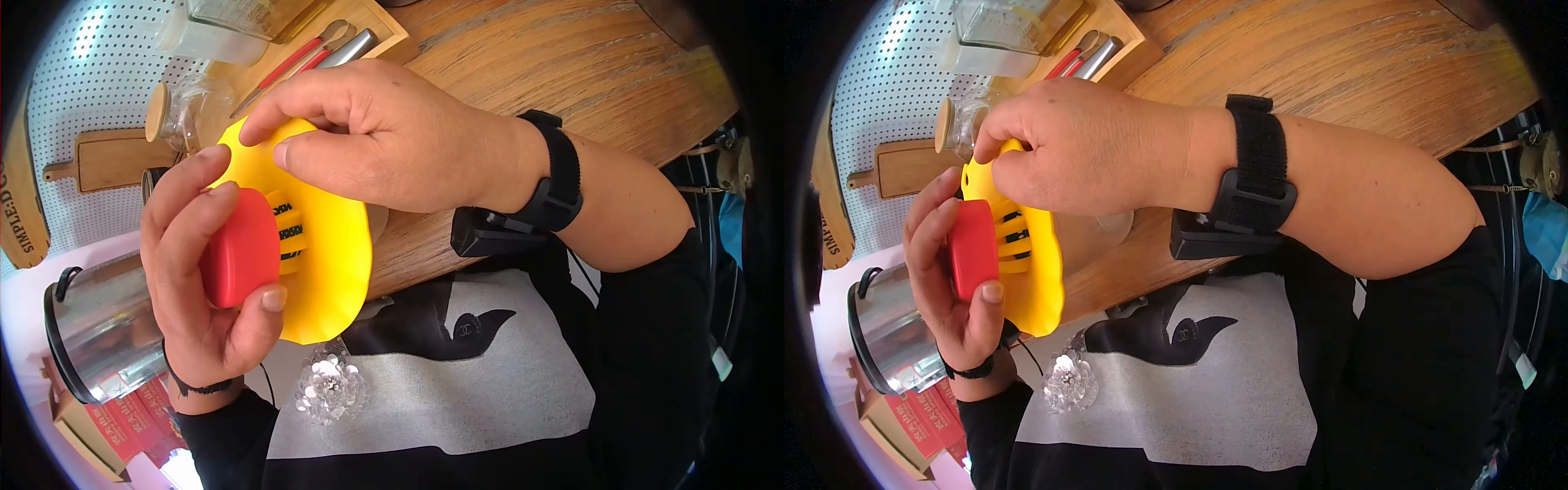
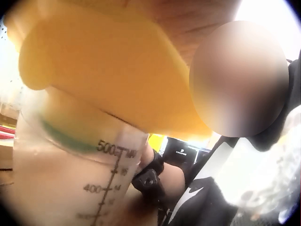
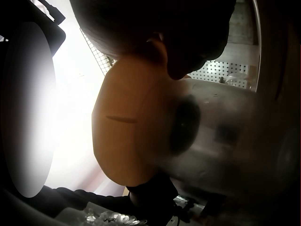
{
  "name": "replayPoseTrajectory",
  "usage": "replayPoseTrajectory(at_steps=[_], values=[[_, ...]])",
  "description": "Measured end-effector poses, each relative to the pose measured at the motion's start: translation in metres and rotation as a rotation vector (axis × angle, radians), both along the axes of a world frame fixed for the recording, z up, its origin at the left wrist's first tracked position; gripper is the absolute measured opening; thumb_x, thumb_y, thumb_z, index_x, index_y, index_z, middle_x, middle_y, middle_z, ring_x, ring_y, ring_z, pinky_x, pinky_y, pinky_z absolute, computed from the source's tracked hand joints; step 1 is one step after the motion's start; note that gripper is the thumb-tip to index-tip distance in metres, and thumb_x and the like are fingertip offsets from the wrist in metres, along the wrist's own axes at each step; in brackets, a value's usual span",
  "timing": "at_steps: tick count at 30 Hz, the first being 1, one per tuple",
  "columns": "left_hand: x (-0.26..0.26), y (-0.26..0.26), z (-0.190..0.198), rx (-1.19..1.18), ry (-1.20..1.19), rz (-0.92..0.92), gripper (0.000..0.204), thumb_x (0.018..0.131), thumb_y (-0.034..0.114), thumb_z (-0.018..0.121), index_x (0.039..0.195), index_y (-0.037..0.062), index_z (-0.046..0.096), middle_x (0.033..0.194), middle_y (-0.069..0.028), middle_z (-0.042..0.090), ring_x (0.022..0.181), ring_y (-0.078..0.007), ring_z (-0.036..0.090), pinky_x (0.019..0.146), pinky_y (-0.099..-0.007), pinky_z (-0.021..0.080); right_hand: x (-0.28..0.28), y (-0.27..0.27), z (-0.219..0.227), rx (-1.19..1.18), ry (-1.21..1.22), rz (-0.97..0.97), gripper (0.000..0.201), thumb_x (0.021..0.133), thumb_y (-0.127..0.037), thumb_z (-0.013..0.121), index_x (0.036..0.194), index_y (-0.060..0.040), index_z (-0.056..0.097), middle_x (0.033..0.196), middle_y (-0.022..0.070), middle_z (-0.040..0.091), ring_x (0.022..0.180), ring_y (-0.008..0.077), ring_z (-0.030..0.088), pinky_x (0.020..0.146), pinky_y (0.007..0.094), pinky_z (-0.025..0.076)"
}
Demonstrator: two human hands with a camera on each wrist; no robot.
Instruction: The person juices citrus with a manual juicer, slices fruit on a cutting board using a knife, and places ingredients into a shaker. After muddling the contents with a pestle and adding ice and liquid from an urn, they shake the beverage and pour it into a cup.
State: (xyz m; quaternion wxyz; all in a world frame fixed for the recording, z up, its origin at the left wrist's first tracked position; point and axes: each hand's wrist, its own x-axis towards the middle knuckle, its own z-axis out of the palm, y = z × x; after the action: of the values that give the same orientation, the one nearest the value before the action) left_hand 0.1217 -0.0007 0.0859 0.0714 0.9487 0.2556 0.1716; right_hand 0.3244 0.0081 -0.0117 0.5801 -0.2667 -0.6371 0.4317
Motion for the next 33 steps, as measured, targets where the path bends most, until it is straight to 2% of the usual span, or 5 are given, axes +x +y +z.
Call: replayPoseTrajectory(at_steps=[7,14,17,29,33], values=[[-0.003,0.002,0.005,0.002,0.102,-0.002,0.047,0.090,0.042,0.058,0.118,0.0041,0.056,0.125,-0.0210,0.054,0.112,-0.0358,0.052,0.097,-0.0448,0.041,-0.002,0.002,-0.002,0.008,0.019,-0.019,0.032,0.088,-0.020,0.053,0.103,0.0050,0.067,0.092,0.0206,0.069,0.082,0.0280,0.068,0.073,0.0328,0.056],[-0.003,0.009,0.009,0.112,0.175,-0.072,0.039,0.090,0.036,0.056,0.114,0.0051,0.058,0.123,-0.0193,0.057,0.109,-0.0360,0.054,0.096,-0.0449,0.042,-0.002,0.001,-0.002,0.009,0.019,0.009,0.031,0.089,-0.020,0.053,0.103,0.0030,0.067,0.092,0.0181,0.068,0.084,0.0261,0.067,0.073,0.0319,0.056],[-0.005,0.017,0.012,0.045,0.218,-0.134,0.038,0.090,0.037,0.055,0.117,0.0114,0.056,0.127,-0.0160,0.056,0.121,-0.0345,0.051,0.103,-0.0426,0.039,-0.002,0.001,-0.002,-0.014,0.009,0.029,0.030,0.090,-0.020,0.052,0.104,0.0025,0.066,0.094,0.0172,0.068,0.085,0.0252,0.067,0.074,0.0315,0.056],[-0.012,0.018,-0.005,-0.173,-0.098,-0.087,0.051,0.081,0.034,0.068,0.123,0.0112,0.049,0.135,-0.0173,0.046,0.130,-0.0336,0.044,0.109,-0.0422,0.034,-0.005,0.003,-0.004,0.001,0.050,0.016,0.030,0.090,-0.019,0.051,0.106,0.0029,0.065,0.095,0.0175,0.067,0.086,0.0262,0.066,0.076,0.0322,0.055],[-0.022,0.018,-0.009,-0.294,-0.117,-0.032,0.073,0.077,0.050,0.073,0.129,0.0065,0.046,0.136,-0.0166,0.046,0.129,-0.0310,0.045,0.109,-0.0404,0.035,-0.004,0.001,-0.004,0.003,0.019,0.011,0.030,0.090,-0.018,0.051,0.106,0.0030,0.065,0.094,0.0170,0.067,0.085,0.0253,0.066,0.075,0.0315,0.055]])
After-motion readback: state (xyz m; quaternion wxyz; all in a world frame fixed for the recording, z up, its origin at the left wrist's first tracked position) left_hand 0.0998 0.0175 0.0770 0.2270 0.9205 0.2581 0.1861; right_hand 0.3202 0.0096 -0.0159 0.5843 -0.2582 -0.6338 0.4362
